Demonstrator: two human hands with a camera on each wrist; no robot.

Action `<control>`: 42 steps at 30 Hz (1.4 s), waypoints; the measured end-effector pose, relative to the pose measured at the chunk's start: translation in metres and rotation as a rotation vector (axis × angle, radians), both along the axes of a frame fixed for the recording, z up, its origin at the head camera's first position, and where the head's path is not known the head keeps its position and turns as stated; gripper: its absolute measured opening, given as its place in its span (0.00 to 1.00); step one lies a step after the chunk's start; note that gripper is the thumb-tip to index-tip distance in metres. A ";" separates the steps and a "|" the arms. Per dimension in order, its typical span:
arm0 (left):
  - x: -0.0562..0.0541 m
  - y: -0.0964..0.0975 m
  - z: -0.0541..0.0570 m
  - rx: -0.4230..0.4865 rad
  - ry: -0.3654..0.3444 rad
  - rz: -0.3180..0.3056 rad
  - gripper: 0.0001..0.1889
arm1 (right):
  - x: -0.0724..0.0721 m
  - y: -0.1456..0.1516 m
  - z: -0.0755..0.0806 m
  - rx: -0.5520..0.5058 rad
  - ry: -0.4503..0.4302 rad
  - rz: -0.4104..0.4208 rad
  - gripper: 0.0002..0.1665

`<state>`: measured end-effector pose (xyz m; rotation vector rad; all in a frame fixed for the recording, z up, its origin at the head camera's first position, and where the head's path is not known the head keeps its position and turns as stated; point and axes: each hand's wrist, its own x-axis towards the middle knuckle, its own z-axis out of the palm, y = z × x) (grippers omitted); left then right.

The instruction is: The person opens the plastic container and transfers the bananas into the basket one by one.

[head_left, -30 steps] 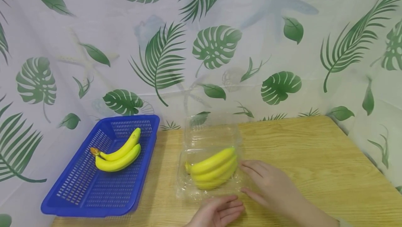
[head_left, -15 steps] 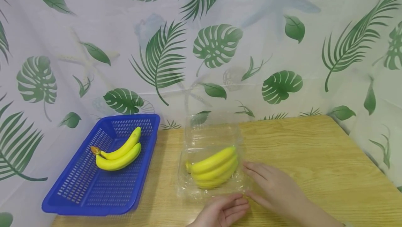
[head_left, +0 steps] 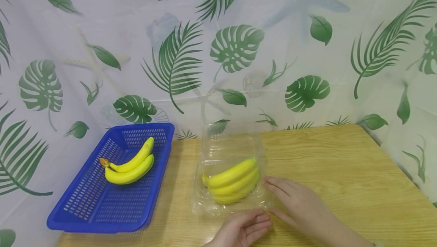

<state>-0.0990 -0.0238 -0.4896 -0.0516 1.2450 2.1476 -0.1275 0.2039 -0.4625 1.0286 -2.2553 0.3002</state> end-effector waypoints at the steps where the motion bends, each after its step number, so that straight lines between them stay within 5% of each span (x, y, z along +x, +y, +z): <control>1: 0.000 0.000 0.000 0.002 0.000 0.002 0.27 | 0.000 0.000 0.000 0.001 0.000 0.001 0.41; 28: -0.002 0.016 -0.008 -0.063 0.013 0.091 0.23 | -0.002 -0.002 -0.002 -0.003 0.040 0.019 0.43; 42: -0.001 0.019 -0.008 -0.059 0.020 0.103 0.24 | -0.005 -0.002 -0.001 0.031 0.054 0.086 0.36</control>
